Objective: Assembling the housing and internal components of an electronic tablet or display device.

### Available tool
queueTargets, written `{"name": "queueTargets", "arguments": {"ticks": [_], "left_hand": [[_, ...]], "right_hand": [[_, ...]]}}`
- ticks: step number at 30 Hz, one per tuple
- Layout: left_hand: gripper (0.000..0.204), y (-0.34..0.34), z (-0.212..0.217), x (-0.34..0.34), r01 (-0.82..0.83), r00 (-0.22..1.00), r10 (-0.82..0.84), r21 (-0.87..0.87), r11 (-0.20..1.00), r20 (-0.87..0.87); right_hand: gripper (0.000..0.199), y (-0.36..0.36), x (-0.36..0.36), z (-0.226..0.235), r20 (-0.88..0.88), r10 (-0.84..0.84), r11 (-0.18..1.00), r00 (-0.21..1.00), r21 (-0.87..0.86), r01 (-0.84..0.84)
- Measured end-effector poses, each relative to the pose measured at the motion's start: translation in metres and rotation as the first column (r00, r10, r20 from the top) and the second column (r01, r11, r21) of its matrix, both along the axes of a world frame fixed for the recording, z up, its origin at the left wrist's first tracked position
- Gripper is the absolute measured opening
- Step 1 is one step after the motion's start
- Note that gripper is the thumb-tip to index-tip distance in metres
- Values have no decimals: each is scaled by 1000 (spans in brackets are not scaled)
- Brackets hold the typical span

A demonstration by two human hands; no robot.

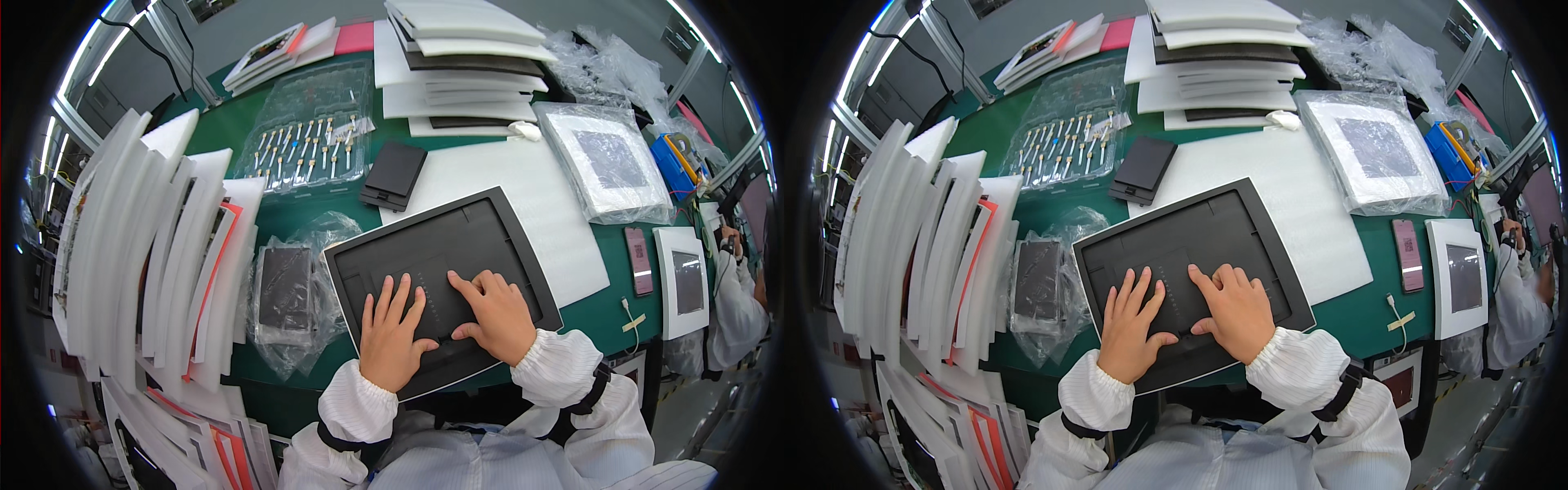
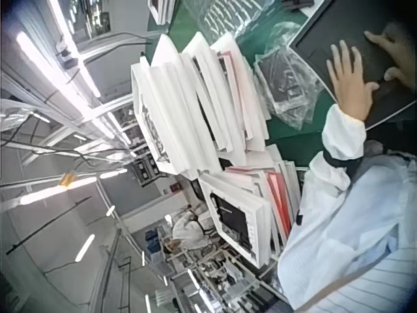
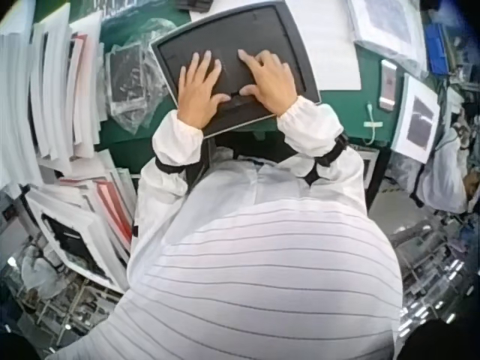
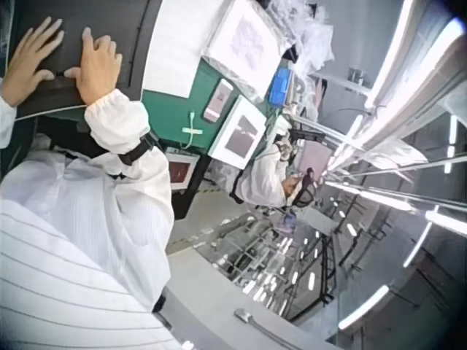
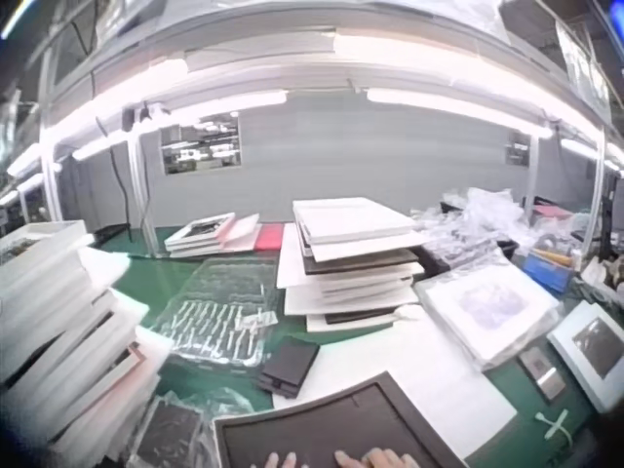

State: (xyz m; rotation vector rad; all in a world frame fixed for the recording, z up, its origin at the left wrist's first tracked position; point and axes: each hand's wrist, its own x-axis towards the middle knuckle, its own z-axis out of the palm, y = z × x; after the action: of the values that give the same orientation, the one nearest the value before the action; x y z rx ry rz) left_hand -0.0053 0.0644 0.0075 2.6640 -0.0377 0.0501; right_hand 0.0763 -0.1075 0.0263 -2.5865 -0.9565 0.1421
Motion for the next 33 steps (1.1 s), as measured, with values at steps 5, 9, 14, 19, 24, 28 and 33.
{"name": "queueTargets", "arguments": {"ticks": [5,9,14,19,24,28,33], "left_hand": [[69,3,-3,-4,-12,995,15,-26,1000,97],[54,18,-3,-46,-437,864,458,-138,889,208],[51,32,-19,-60,-555,823,563,-309,772,-73],[49,43,-36,-55,-529,846,384,-682,506,-371],[46,19,0,-69,-475,833,411,-860,187,-371],[51,-11,37,-76,-293,835,519,-946,139,-182],[53,-47,85,-105,-274,773,628,-940,205,-88]], "right_hand": [[71,-19,1,-5,-60,-13,979,998,202,25],[56,-70,-4,3,120,-303,921,945,292,258],[38,-101,3,-15,-52,-487,863,872,126,490],[36,-115,12,-19,-133,-480,862,867,113,495],[37,-118,19,-26,-141,-390,890,910,197,412],[39,-131,28,-31,-273,-307,896,912,240,373],[28,-153,38,-27,-333,-41,891,942,415,185]]}}
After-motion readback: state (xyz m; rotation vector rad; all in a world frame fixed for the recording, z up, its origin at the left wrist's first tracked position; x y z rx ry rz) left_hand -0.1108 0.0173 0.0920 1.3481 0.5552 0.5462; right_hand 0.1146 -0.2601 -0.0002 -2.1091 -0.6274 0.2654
